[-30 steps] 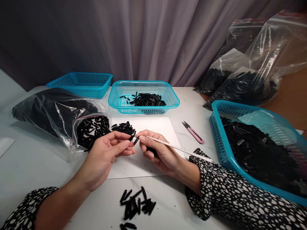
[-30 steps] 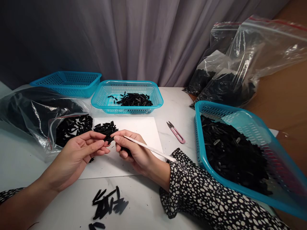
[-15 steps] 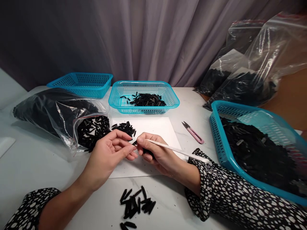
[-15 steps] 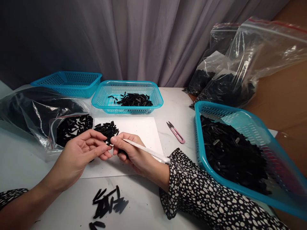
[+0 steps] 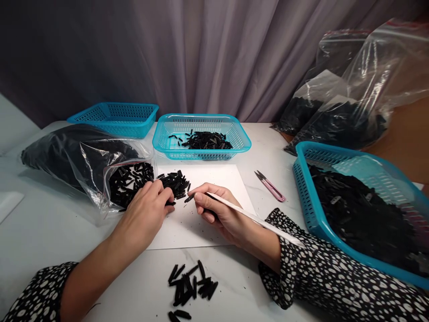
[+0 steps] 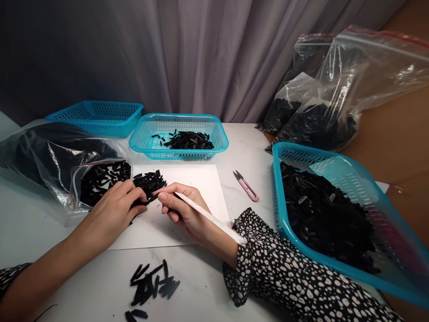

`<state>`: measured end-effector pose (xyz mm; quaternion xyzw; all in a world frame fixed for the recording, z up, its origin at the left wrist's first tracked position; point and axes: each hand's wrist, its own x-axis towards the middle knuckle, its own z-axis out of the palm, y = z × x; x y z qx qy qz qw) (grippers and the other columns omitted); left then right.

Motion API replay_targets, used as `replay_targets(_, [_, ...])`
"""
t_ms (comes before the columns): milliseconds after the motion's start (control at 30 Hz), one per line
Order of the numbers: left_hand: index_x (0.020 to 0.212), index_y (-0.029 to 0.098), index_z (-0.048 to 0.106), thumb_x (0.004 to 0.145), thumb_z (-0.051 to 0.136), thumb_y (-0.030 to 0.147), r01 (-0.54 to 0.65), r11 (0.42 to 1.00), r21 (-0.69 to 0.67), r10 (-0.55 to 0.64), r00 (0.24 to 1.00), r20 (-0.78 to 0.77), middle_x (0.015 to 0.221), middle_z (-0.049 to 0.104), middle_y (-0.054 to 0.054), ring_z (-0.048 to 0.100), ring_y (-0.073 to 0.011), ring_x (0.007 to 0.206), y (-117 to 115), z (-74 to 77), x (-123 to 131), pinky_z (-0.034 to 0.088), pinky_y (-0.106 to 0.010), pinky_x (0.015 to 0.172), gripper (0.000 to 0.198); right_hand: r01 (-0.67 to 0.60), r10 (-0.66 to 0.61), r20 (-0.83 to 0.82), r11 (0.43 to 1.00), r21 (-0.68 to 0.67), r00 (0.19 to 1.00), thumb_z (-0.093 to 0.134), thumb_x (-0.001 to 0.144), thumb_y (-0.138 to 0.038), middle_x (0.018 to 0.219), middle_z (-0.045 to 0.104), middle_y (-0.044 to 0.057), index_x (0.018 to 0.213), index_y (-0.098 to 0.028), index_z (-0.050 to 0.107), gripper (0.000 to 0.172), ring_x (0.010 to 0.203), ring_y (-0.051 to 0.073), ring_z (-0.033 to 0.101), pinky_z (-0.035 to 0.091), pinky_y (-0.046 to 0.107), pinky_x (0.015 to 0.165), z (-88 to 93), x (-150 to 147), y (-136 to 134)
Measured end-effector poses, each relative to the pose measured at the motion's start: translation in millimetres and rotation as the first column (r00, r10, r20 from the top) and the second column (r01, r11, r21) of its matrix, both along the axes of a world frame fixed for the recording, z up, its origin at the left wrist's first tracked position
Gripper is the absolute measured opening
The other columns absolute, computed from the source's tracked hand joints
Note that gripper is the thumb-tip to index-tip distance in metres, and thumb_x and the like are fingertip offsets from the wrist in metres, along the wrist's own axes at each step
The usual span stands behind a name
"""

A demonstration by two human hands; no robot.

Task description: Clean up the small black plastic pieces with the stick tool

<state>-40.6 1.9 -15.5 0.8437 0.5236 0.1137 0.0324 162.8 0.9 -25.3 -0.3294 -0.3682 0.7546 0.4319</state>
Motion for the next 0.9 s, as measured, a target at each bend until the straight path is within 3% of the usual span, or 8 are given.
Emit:
replay_targets(167, [0.082, 0.020, 0.060, 0.086, 0.062, 0.009, -0.025, 0.999, 0.049, 0.029, 0.997, -0.077, 0.083, 0.055, -0.003, 0.050, -0.0230, 0.078, -2.9, -5.4, 4.7, 0.038, -0.034, 0.067, 0.012, -0.007, 0.007, -0.013, 1.000, -0.011, 1.000, 0.082, 0.074, -0.039, 0.060, 0.059, -0.004, 0.083, -0.016, 0.069, 0.028, 0.042, 0.004, 0.036, 0.014, 0.017, 0.035, 1.8, -0.5, -0.8])
replay_targets(333, [0.078, 0.021, 0.056, 0.088, 0.054, 0.005, -0.045, 0.995, 0.084, 0.049, 0.997, -0.052, 0.082, 0.052, -0.003, 0.048, -0.0243, 0.079, -2.1, -7.0, 5.9, 0.035, -0.036, 0.068, 0.019, -0.007, 0.006, -0.022, 1.000, -0.018, 1.000, 0.080, 0.077, -0.038, 0.061, 0.058, -0.005, 0.084, -0.016, 0.068, 0.026, 0.041, 0.003, 0.037, 0.013, 0.016, 0.034, 1.4, 1.0, -0.7])
replay_targets(467, [0.078, 0.022, 0.052, 0.091, 0.044, 0.007, -0.079, 0.991, 0.109, 0.056, 0.978, 0.199, 0.086, 0.055, -0.005, 0.049, -0.0236, 0.081, -1.7, 2.5, 9.6, 0.039, -0.037, 0.072, 0.021, 0.003, -0.008, -0.101, 0.999, -0.047, 0.995, 0.072, 0.081, -0.036, 0.062, 0.060, -0.004, 0.080, -0.017, 0.063, 0.020, 0.040, 0.003, 0.037, 0.012, 0.015, 0.032, -4.2, 0.7, 3.4])
replay_targets(567, [0.080, 0.022, 0.051, 0.092, 0.044, 0.014, -0.108, 0.989, -0.104, 0.146, 0.845, 0.515, 0.080, 0.058, -0.002, 0.053, -0.0197, 0.074, -5.5, 12.8, 15.9, 0.040, -0.033, 0.068, 0.017, 0.004, -0.015, -0.154, 0.998, -0.068, 0.988, 0.063, 0.081, -0.032, 0.062, 0.063, -0.003, 0.072, -0.019, 0.057, 0.017, 0.037, 0.004, 0.036, 0.012, 0.015, 0.031, -8.7, -0.7, 6.4])
replay_targets(633, [0.082, 0.022, 0.054, 0.091, 0.050, 0.022, -0.079, 0.931, -0.355, 0.305, 0.704, 0.641, 0.072, 0.061, 0.001, 0.055, -0.0171, 0.066, -9.0, 16.7, 20.6, 0.040, -0.030, 0.061, 0.010, -0.010, 0.001, -0.159, 0.998, -0.060, 0.987, 0.059, 0.080, -0.030, 0.063, 0.064, -0.002, 0.071, -0.019, 0.056, 0.015, 0.036, 0.004, 0.035, 0.012, 0.015, 0.030, -10.3, -1.6, 6.7])
replay_targets(700, [0.084, 0.022, 0.057, 0.089, 0.056, 0.026, -0.001, 0.854, -0.520, 0.432, 0.558, 0.709, 0.070, 0.065, 0.001, 0.056, -0.0150, 0.062, -11.7, 17.1, 24.5, 0.041, -0.028, 0.058, 0.006, -0.026, 0.020, -0.145, 0.999, -0.038, 0.989, 0.058, 0.080, -0.031, 0.064, 0.065, -0.002, 0.074, -0.018, 0.059, 0.014, 0.035, 0.004, 0.035, 0.013, 0.015, 0.029, -10.2, -2.3, 5.6])
replay_targets(800, [0.087, 0.021, 0.058, 0.088, 0.059, 0.026, 0.101, 0.807, -0.583, 0.502, 0.403, 0.765, 0.071, 0.069, 0.002, 0.058, -0.0127, 0.062, -13.1, 14.7, 28.0, 0.044, -0.026, 0.061, 0.005, -0.018, 0.018, -0.063, 1.000, -0.002, 0.998, 0.063, 0.084, -0.037, 0.065, 0.063, -0.002, 0.077, -0.017, 0.064, 0.021, 0.039, 0.004, 0.038, 0.014, 0.015, 0.030, -7.3, -3.2, 2.4])
replay_targets(900, [0.089, 0.020, 0.059, 0.088, 0.063, 0.027, 0.122, 0.804, -0.581, 0.509, 0.363, 0.780, 0.067, 0.069, 0.003, 0.061, -0.0120, 0.063, -12.6, 13.9, 29.8, 0.046, -0.025, 0.064, 0.008, -0.007, 0.006, 0.046, 1.000, 0.031, 0.999, 0.071, 0.084, -0.042, 0.066, 0.061, -0.003, 0.080, -0.016, 0.065, 0.027, 0.042, 0.003, 0.038, 0.016, 0.015, 0.032, -3.5, -3.7, -0.3])
